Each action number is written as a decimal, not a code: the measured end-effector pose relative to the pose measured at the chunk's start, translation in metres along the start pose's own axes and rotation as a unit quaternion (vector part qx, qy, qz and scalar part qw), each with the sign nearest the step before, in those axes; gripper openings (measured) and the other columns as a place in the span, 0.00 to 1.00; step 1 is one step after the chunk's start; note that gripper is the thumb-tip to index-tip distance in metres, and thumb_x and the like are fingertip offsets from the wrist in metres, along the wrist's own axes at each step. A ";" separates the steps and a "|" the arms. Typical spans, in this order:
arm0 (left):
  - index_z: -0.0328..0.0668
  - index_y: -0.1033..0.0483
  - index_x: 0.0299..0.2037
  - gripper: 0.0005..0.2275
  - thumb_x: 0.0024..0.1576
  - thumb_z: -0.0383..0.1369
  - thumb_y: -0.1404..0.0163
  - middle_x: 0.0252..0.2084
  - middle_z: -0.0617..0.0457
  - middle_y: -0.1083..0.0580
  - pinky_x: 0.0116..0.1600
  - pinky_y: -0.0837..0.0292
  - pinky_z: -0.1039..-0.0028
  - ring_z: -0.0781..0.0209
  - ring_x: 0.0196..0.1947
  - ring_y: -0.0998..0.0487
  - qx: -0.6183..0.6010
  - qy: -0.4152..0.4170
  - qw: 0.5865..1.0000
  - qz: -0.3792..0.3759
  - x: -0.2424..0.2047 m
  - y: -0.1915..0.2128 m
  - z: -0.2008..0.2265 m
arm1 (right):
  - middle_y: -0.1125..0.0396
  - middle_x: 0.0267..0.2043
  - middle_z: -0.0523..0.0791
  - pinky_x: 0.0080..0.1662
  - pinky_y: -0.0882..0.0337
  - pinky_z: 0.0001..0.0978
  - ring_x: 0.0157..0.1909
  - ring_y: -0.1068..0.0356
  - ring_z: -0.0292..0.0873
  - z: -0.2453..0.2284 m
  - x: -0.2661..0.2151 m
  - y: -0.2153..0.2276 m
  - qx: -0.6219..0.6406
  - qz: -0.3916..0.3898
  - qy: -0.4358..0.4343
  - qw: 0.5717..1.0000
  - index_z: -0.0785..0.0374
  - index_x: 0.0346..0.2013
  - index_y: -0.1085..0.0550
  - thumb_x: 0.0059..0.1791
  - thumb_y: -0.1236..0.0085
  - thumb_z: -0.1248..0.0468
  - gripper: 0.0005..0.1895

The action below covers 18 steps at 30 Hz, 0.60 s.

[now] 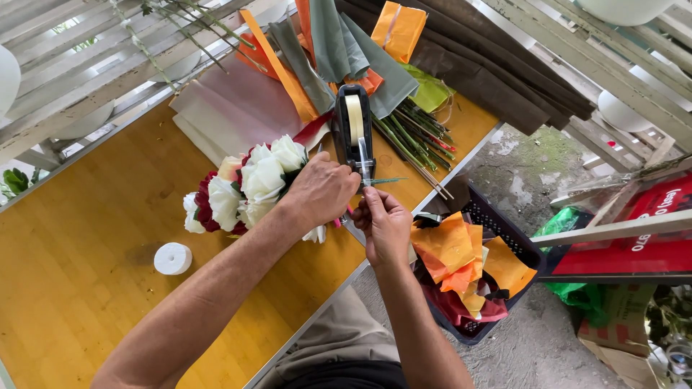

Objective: The person arranges red and white artificial roses into a bouquet, securing the stems with a rubber band. They then wrap the stems with floral tape and adjust the arrangement.

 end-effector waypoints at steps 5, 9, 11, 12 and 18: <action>0.52 0.27 0.26 0.08 0.56 0.30 0.57 0.25 0.58 0.26 0.42 0.41 0.63 0.57 0.30 0.21 -0.013 -0.007 1.000 -0.011 0.002 -0.004 -0.001 | 0.32 0.25 0.49 0.27 0.24 0.30 0.23 0.27 0.43 0.001 0.002 0.003 -0.008 -0.003 0.007 1.000 0.70 0.39 0.21 0.53 0.39 0.64 0.09; 0.53 0.28 0.26 0.08 0.56 0.31 0.56 0.24 0.60 0.27 0.42 0.41 0.64 0.58 0.30 0.22 -0.022 -0.011 0.999 -0.026 0.004 -0.012 -0.003 | 0.32 0.25 0.48 0.27 0.25 0.30 0.23 0.28 0.43 0.000 0.000 0.003 -0.011 -0.003 0.006 1.000 0.70 0.39 0.21 0.53 0.38 0.64 0.09; 0.53 0.28 0.26 0.08 0.57 0.32 0.56 0.25 0.60 0.27 0.42 0.41 0.64 0.58 0.30 0.22 -0.034 -0.012 0.999 -0.031 0.006 -0.014 -0.003 | 0.33 0.25 0.48 0.27 0.26 0.29 0.23 0.28 0.43 -0.002 0.000 0.002 -0.013 -0.005 0.012 1.000 0.70 0.39 0.21 0.53 0.39 0.64 0.09; 0.53 0.28 0.26 0.08 0.57 0.31 0.56 0.24 0.60 0.27 0.42 0.41 0.64 0.58 0.30 0.22 -0.027 -0.016 0.999 -0.032 0.007 -0.013 -0.001 | 0.33 0.24 0.48 0.27 0.27 0.28 0.23 0.28 0.43 -0.002 -0.001 0.002 -0.012 -0.005 0.014 1.000 0.70 0.39 0.22 0.53 0.39 0.64 0.09; 0.54 0.27 0.28 0.07 0.58 0.32 0.55 0.24 0.61 0.28 0.42 0.40 0.65 0.61 0.30 0.23 -0.039 -0.018 0.998 -0.050 0.011 -0.017 0.001 | 0.34 0.24 0.48 0.25 0.28 0.27 0.22 0.28 0.43 -0.002 0.001 0.006 -0.020 -0.003 0.030 0.999 0.71 0.38 0.22 0.53 0.40 0.65 0.09</action>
Point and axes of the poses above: each hand's wrist, its own x-axis towards the middle knuckle, its own y-axis out of the back of the hand, z = x × y, the point moved 8 cm from there along x, towards the middle knuckle
